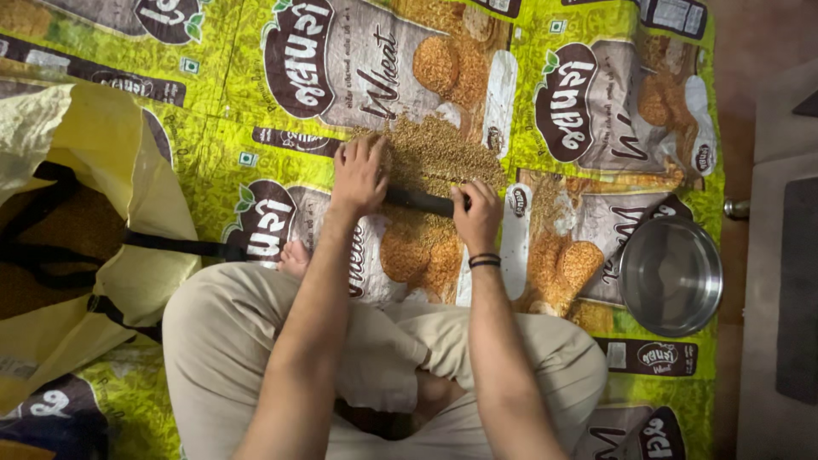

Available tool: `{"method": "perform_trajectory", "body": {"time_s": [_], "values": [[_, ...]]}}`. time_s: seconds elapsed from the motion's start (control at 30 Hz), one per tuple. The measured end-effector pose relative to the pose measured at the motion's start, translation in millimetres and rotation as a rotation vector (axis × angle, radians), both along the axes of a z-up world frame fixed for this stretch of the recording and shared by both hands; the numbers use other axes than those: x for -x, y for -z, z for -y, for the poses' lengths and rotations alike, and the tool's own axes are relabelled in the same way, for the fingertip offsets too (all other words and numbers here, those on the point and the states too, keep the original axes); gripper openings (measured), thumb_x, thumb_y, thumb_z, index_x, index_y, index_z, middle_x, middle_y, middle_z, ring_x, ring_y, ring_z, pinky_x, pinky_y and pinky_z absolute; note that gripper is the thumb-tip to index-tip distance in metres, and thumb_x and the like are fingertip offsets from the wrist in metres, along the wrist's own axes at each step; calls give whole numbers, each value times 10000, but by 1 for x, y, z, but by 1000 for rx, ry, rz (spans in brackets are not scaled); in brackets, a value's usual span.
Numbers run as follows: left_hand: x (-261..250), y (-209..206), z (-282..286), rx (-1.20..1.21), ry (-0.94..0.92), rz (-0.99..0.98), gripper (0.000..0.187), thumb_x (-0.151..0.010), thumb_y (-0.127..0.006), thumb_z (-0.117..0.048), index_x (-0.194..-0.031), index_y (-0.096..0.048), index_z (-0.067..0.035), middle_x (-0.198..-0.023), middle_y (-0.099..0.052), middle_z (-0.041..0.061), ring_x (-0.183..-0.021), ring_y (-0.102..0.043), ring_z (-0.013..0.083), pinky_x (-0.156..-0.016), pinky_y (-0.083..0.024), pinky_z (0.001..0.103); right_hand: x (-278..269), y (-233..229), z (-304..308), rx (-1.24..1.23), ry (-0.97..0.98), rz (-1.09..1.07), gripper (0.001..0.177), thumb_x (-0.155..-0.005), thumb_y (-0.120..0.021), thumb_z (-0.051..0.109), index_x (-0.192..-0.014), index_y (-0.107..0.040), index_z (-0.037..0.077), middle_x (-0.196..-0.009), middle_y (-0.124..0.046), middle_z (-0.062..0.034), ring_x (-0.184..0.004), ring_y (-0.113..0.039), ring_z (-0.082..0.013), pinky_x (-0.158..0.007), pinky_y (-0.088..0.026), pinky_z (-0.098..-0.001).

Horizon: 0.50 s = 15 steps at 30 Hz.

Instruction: The person sits on the floor and uses a rolling pin to crush grains spread on a patterned cloth. They repeatedly scoop grains from a bag, spread them, and roll over them to break them down.

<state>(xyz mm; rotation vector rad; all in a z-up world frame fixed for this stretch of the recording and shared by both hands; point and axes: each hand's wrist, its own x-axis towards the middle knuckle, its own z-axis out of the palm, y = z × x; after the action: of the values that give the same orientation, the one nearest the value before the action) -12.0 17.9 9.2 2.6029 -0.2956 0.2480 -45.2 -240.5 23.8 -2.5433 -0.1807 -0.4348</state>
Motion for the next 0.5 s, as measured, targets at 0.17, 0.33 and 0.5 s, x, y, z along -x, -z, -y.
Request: {"method": "perform_trajectory", "body": {"time_s": [0.17,0.33,0.5], "values": [[8,10,6,-148,-22,-62,818,-899,-579,-333,-1594,-276,-25,-1568,-424,155,-1497,-328,323,-1233,-125,623,-7,17,-12,123,68,30,256,-943,-733,261,-779,-636,89,-768,-632,-64,-763,-613,-312,-686,-447,-461],[19,14,5,-119,-23,-63,715,-1005,-493,-340,-1610,-278,-25,-1593,-433,151,-1529,-312,324,-1259,-110,636,7,6,-13,11,45,-67,186,-986,-700,243,-886,-644,96,-842,-628,-64,-804,-623,-296,-756,-462,-455],[44,24,3,-136,12,-64,714,-1050,-434,-420,-1610,-256,-16,-1619,-393,160,-1556,-222,350,-1230,-82,654,40,-13,-16,260,-76,-33,165,-972,-664,194,-1124,-680,131,-1164,-622,-97,-1114,-588,-325,-942,-437,-490]]}}
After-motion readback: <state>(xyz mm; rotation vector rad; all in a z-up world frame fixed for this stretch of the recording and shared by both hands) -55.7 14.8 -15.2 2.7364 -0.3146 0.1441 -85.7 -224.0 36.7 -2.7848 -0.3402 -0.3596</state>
